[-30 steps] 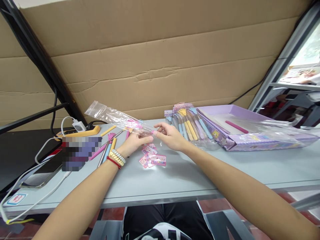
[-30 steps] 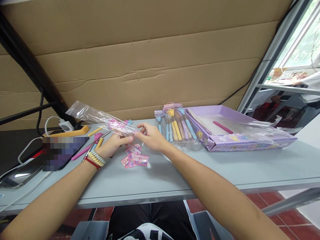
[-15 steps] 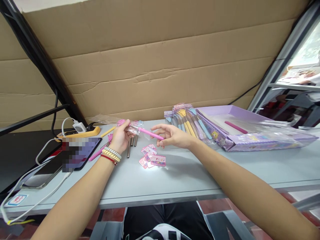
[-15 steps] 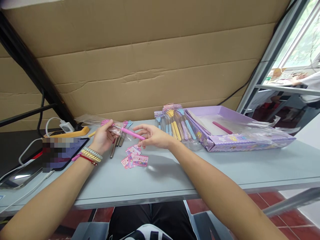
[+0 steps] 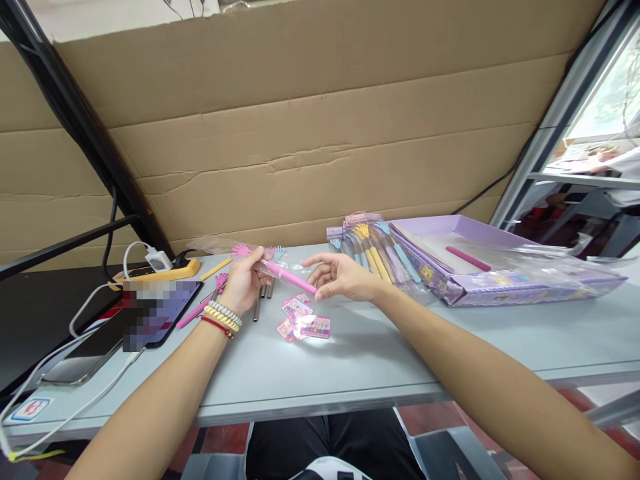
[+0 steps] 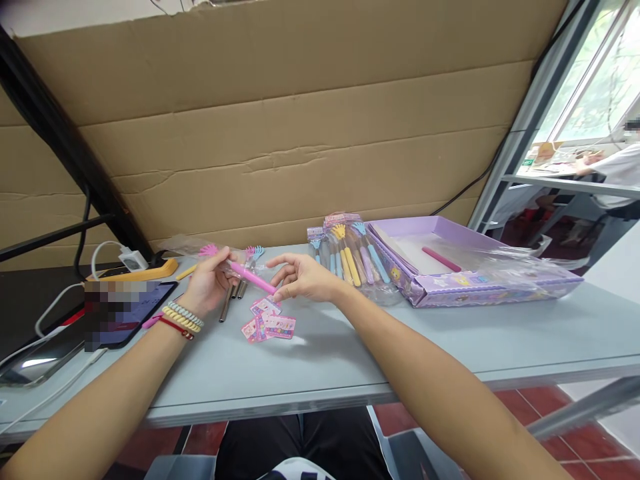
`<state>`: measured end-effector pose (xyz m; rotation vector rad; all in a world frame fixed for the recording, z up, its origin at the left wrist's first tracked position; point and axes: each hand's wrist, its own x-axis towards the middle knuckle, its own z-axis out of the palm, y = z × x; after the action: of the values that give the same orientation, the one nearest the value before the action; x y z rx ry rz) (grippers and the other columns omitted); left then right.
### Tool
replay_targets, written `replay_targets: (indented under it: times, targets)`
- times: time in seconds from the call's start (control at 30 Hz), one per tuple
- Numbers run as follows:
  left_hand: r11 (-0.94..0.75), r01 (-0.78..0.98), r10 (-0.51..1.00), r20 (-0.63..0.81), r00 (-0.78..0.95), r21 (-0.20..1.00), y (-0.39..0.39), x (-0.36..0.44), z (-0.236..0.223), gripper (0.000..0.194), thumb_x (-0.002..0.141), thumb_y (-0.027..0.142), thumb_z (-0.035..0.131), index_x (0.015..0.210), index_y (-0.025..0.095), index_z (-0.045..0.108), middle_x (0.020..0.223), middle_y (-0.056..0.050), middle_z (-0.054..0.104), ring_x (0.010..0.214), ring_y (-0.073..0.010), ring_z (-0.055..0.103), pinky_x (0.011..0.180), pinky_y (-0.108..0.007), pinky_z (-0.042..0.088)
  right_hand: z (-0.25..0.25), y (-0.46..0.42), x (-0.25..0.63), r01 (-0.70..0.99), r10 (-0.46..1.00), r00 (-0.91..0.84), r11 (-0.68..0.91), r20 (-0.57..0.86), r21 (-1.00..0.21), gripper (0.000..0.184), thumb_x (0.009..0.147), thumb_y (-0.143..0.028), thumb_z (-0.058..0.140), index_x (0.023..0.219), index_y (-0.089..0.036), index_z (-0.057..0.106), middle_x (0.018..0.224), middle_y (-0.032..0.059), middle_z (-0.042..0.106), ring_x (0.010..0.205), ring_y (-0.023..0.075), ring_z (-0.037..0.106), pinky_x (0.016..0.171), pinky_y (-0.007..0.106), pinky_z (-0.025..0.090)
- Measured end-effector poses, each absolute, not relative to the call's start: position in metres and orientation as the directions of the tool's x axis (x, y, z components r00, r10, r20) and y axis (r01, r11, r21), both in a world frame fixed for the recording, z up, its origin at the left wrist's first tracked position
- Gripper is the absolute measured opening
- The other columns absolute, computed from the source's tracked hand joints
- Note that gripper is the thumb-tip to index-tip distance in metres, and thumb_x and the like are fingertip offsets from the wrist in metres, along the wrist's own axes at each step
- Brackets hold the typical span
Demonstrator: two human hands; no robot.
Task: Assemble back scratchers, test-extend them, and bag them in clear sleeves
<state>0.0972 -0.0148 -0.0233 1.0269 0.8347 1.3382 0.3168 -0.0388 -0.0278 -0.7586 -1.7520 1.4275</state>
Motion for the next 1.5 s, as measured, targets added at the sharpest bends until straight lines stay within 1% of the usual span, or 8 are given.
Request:
replay_targets:
  times: [0.23,0.37,0.6,0.7,0.83,1.03,1.17,1.5]
  targets:
    - [-0.045,-0.281,0.955,0.124,0.269,0.959,-0.018,0.101,-0.031,0.030,0.070,0.043,0.071,0.071,0.014,0.063,0.058,0.000,0.060,0.046,-0.0102,0.054,0.042,-0.022,0.045,-0.030,-0.040,0.314,0.109,0.855,-0.447,0.344,0.263,-0.933,0.095,0.048,-0.019,0.085,0.130,-0.020,0.038,0.104,0.0044,0.060,0.065,0.0073,0.057,0.065,0.027,0.051]
    - [-0.024,-0.227,0.943,0.098,0.318,0.974,-0.022,0.104,-0.032,0.030,0.069,0.044,0.072,0.073,0.015,0.064,0.058,-0.001,0.061,0.048,-0.0119,0.056,0.046,-0.024,0.046,-0.032,-0.039,0.313,0.174,0.837,-0.478,0.390,0.269,-0.904,0.080,0.054,-0.023,0.083,0.125,-0.018,0.047,0.095,0.0033,0.063,0.071,0.0106,0.059,0.069,0.029,0.050]
    - [-0.015,-0.150,0.888,0.082,0.452,0.989,-0.029,0.112,-0.035,0.034,0.070,0.047,0.072,0.074,0.015,0.061,0.066,-0.003,0.066,0.056,-0.0142,0.059,0.051,-0.026,0.046,-0.039,-0.038,0.309,0.229,0.814,-0.472,0.484,0.338,-0.845,0.054,0.062,-0.030,0.079,0.110,-0.015,0.059,0.076,0.0003,0.066,0.064,0.0121,0.060,0.060,0.026,0.047]
    - [-0.006,-0.142,0.895,0.069,0.442,0.990,-0.030,0.112,-0.035,0.035,0.069,0.047,0.073,0.072,0.016,0.058,0.064,-0.002,0.063,0.055,-0.0136,0.058,0.051,-0.026,0.046,-0.039,-0.040,0.309,0.300,0.781,-0.478,0.575,0.402,-0.761,0.056,0.067,-0.032,0.075,0.117,-0.014,0.055,0.074,0.0007,0.067,0.061,0.0118,0.059,0.060,0.026,0.047]
    - [-0.006,-0.133,0.902,0.063,0.428,0.991,-0.031,0.113,-0.035,0.035,0.067,0.045,0.075,0.077,0.017,0.056,0.066,0.000,0.060,0.057,-0.0131,0.057,0.053,-0.026,0.047,-0.041,-0.043,0.308,0.407,0.699,-0.522,0.708,0.489,-0.577,0.066,0.072,-0.028,0.071,0.131,-0.016,0.046,0.072,-0.0021,0.064,0.056,0.0093,0.053,0.060,0.024,0.043]
    - [-0.006,-0.115,0.897,0.057,0.439,0.993,-0.033,0.116,-0.035,0.039,0.065,0.045,0.077,0.080,0.016,0.056,0.070,0.000,0.060,0.061,-0.0137,0.057,0.055,-0.027,0.047,-0.042,-0.047,0.305,0.549,0.671,-0.582,0.741,0.459,-0.387,0.065,0.077,-0.019,0.065,0.137,-0.018,0.041,0.059,-0.0067,0.053,0.053,0.0099,0.047,0.056,0.022,0.034]
    - [-0.042,-0.093,0.901,0.078,0.427,0.995,-0.035,0.117,-0.034,0.037,0.067,0.045,0.075,0.080,0.015,0.058,0.069,-0.002,0.061,0.062,-0.0138,0.056,0.056,-0.026,0.045,-0.039,-0.049,0.304,0.598,0.687,-0.584,0.724,0.432,-0.343,0.066,0.076,-0.015,0.064,0.137,-0.017,0.040,0.055,-0.0084,0.045,0.050,0.0097,0.042,0.055,0.022,0.031]
    - [-0.113,-0.107,0.906,0.147,0.396,0.988,-0.033,0.117,-0.033,0.036,0.067,0.042,0.075,0.083,0.014,0.058,0.073,-0.002,0.060,0.065,-0.0133,0.056,0.058,-0.027,0.045,-0.038,-0.047,0.306,0.567,0.657,-0.580,0.750,0.483,-0.340,0.063,0.081,-0.020,0.063,0.138,-0.015,0.038,0.055,-0.0077,0.046,0.051,0.0092,0.043,0.056,0.022,0.032]
